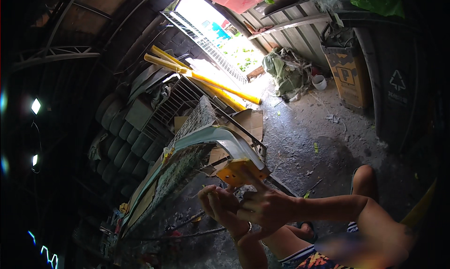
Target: Applying adhesive to a car spoiler component for repair.
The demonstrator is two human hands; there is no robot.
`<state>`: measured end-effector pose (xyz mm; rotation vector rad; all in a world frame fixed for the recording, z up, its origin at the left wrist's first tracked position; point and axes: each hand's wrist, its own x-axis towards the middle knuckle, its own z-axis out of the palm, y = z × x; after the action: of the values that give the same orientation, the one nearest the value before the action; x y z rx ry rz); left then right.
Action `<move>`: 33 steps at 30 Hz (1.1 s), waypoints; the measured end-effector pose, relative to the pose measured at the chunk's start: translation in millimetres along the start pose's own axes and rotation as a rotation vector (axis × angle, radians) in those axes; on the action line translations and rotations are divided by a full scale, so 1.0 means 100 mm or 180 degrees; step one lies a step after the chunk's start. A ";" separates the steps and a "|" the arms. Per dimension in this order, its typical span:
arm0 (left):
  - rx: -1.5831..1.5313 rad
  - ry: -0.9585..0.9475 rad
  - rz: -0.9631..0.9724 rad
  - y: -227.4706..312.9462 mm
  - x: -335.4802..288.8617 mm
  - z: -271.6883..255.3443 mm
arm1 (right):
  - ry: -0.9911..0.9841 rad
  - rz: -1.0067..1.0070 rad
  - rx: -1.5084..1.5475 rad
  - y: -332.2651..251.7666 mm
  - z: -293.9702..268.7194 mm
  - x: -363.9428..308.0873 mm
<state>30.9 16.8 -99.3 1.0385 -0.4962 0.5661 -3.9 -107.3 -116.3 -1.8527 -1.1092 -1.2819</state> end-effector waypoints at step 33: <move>0.0089 -0.0415 0.0111 -0.02 0.08 -0.15 | 0.0069 -0.0039 0.0059 -0.03 0.05 0.08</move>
<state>40.0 31.3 -101.5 1.0997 -0.6237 0.5397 -3.2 -99.6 -110.4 -1.8170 -1.1192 -1.2915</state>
